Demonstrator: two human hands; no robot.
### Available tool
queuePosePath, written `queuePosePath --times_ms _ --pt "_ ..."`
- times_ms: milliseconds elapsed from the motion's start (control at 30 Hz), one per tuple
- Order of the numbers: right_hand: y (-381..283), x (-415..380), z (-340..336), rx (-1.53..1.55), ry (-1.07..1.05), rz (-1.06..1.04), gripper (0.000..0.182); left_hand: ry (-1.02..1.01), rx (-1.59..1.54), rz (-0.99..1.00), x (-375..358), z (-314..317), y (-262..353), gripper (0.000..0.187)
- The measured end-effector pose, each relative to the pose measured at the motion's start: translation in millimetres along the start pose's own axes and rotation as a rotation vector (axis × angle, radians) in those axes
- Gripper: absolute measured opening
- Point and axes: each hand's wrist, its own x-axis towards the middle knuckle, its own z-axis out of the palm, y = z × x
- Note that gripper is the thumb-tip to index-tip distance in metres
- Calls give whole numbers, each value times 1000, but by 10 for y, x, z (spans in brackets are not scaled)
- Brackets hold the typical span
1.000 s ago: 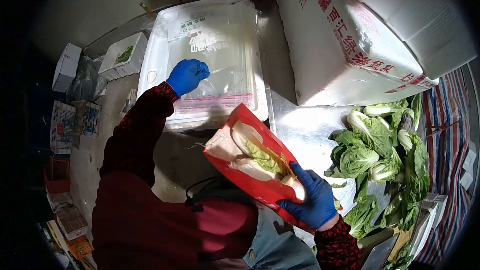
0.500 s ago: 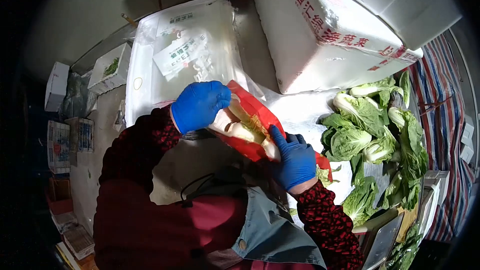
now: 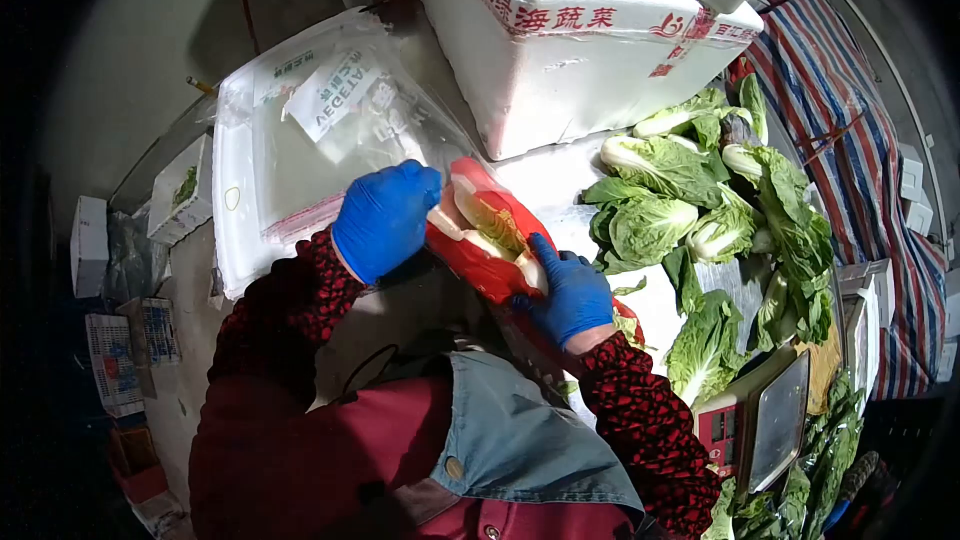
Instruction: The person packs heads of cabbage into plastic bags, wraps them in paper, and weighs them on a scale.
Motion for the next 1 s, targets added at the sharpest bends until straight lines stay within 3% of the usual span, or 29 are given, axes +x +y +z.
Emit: queuePosePath --times_ms 67,167,300,367,433,500,567,633,700,800,900,967,1000 --pt "132 -68 7 216 8 71 87 -42 15 10 -11 19 -39 12" --pt "219 -126 8 305 -4 120 86 -70 -81 6 -79 101 89 9" --pt "133 -167 20 81 12 70 86 -72 -44 19 1 250 367 8" --pt "83 -184 16 -30 20 44 85 58 -120 -1 59 315 460 9" --pt "23 -210 -27 -243 40 -9 87 -17 -74 67 39 362 594 10" --pt "75 -208 -31 -143 48 47 91 -169 37 170 -74 471 752 15" --pt "168 -183 22 -52 87 116 106 -173 57 164 -53 513 870 16" --pt "189 -230 20 -26 162 76 106 -178 76 153 -24 596 995 17" --pt "212 -254 7 0 242 32 107 -87 -7 252 17 766 1114 15" --pt "295 -257 17 182 257 226 106 6 94 320 -23 860 1347 10" --pt "319 -374 -37 326 298 271 106 78 47 364 -23 839 1449 12" --pt "401 -515 7 398 449 151 99 111 -8 387 -57 759 1443 14" --pt "433 -597 19 409 526 81 95 268 -182 381 -107 675 1404 22"
